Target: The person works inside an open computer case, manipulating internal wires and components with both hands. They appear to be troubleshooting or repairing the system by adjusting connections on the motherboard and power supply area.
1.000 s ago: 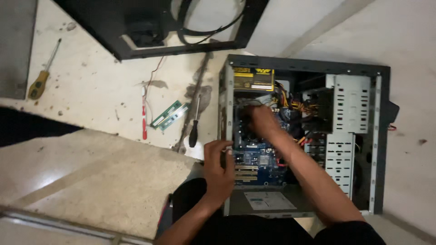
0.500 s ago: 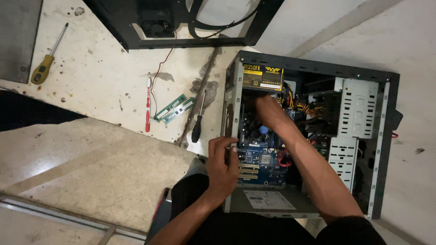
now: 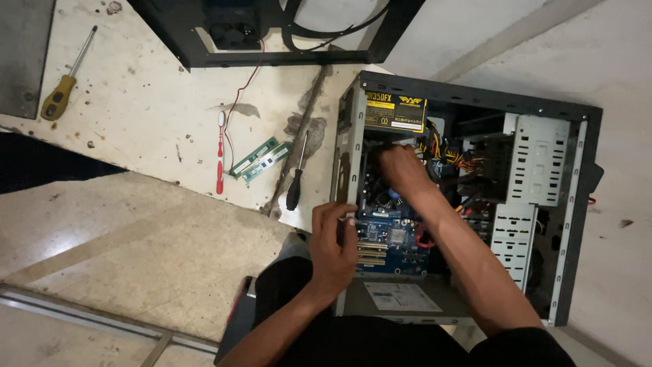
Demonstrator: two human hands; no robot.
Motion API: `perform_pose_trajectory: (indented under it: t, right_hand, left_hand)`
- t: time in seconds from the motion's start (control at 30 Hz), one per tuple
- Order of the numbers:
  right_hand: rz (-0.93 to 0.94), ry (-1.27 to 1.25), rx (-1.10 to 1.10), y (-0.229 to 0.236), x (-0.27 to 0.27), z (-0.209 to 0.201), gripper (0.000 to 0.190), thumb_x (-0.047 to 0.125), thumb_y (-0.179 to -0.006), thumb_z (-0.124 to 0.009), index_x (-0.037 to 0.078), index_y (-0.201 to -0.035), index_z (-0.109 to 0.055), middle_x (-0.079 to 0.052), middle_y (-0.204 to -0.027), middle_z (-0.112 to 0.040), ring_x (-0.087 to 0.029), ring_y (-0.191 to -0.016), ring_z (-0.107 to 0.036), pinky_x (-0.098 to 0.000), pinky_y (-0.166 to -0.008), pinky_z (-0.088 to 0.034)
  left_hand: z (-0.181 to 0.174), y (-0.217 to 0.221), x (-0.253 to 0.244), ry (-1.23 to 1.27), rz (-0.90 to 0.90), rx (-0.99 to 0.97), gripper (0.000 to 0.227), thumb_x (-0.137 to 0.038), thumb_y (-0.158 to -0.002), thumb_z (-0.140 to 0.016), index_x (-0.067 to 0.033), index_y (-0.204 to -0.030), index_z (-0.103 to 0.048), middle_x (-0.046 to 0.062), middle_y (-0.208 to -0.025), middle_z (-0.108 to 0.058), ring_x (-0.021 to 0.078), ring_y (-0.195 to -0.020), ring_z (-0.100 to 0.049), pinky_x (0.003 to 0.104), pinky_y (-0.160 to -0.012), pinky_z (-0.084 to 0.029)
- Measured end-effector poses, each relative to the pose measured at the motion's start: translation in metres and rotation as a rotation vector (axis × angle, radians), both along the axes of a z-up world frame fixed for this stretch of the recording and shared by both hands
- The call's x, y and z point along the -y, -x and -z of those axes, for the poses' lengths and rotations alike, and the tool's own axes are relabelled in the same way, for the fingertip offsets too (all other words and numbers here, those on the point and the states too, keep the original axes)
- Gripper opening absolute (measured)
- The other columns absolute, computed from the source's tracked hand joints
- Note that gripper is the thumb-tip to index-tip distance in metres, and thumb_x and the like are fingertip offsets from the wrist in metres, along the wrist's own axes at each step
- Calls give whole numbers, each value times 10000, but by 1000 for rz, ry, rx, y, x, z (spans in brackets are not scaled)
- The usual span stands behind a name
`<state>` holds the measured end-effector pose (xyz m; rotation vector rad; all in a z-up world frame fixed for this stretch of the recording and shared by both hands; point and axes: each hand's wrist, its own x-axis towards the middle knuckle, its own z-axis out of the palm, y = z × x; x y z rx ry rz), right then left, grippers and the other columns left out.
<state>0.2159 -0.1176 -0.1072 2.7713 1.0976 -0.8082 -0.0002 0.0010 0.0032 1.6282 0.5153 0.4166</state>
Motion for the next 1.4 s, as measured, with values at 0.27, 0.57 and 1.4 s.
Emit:
perform_pose_trajectory:
  t: [0.27, 0.57, 1.4]
  right_hand:
    - [-64, -88, 35, 8, -25, -50, 220, -2, -922, -521, -72, -943, -729, -274, -828, -727, -509, -927, -735, -607, -804, -610]
    - [135, -173, -34, -1, -6, -18, 205, 60, -831, -644, -46, -920, -795, -298, -821, -741, -531, -843, -728, -606, -732, -617]
    - [15, -17, -74, -19, 7, 8, 166, 91, -775, -699, -48, -783, -790, -276, -730, -735, -479, -771, -749, -577, -657, -603]
  left_hand:
    - [5, 1, -2, -49, 10, 0, 161, -145, -1059, -532, -147, -1187, -629, 51, -1107, -515, 246, -671, -665, 359, -557, -572]
    - [-2, 0, -1, 8, 5, 32, 213, -106, -1097, -429, -145, -1205, -609, 89, -1115, -497, 312, -614, -611, 437, -518, -564]
    - [10, 3, 3, 2, 12, -30, 226, -121, -1078, -445, -161, -1207, -626, 89, -1150, -507, 351, -604, -620, 458, -468, -566]
